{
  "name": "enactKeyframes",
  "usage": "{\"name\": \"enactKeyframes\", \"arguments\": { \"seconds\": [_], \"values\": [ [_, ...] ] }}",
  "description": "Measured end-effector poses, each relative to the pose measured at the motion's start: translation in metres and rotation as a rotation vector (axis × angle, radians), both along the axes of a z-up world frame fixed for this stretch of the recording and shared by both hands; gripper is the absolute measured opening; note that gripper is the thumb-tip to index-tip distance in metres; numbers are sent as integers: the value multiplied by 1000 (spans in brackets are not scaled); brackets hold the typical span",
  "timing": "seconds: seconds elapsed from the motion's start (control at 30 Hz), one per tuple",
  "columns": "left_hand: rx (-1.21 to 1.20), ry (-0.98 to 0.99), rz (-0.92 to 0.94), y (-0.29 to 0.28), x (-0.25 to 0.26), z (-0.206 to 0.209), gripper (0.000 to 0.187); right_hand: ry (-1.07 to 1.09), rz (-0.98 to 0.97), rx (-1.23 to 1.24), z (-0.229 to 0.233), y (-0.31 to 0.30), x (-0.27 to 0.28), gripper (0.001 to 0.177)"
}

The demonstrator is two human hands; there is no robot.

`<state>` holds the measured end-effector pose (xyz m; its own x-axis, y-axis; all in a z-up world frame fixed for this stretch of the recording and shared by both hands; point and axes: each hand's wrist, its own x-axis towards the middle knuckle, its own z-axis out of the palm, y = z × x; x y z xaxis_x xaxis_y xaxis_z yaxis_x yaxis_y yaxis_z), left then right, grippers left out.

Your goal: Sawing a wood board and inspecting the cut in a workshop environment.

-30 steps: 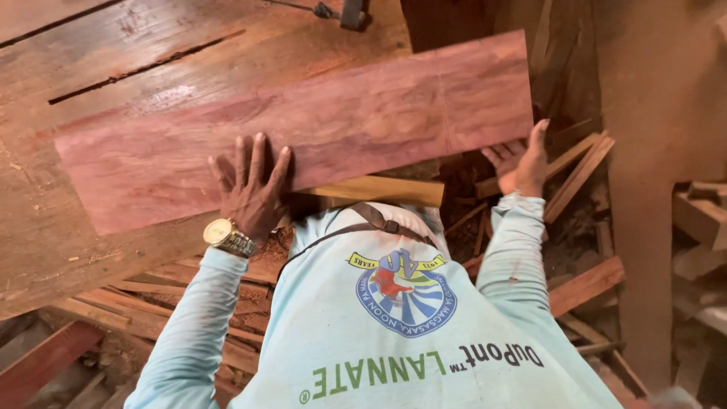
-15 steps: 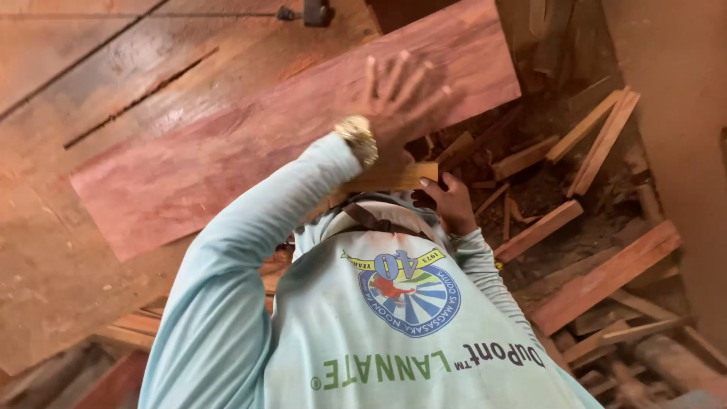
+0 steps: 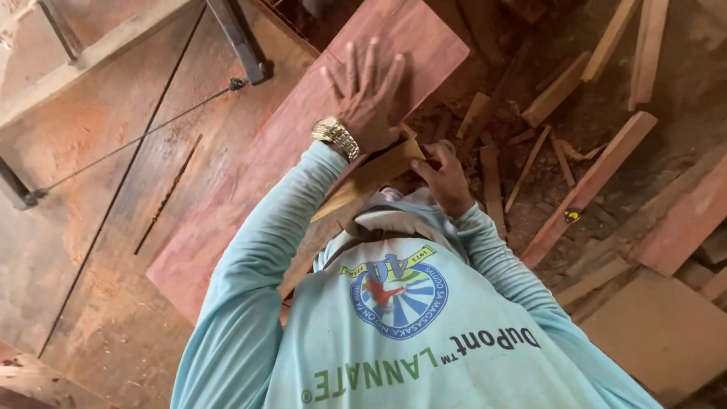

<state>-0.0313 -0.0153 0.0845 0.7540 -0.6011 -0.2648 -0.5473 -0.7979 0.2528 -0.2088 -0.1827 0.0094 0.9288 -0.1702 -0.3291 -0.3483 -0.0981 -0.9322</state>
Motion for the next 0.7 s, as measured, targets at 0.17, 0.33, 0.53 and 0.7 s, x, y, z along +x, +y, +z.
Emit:
{"name": "enactKeyframes", "arguments": {
  "seconds": [0.17, 0.33, 0.53, 0.7],
  "values": [
    [-51, -15, -232, -55, 32, 15, 113, 28, -68, 137, 17, 11, 18, 33],
    [-50, 5, -264, -105, 62, -7, 107, 138, -186, 468, 1, 20, 12, 32],
    [-34, -130, -340, -124, 88, -11, 51, 80, -102, 325, 0, 15, 31, 29],
    [-17, -53, -338, -124, 92, -24, 32, 112, -22, 181, -22, 21, 56, 30]
  ]
}}
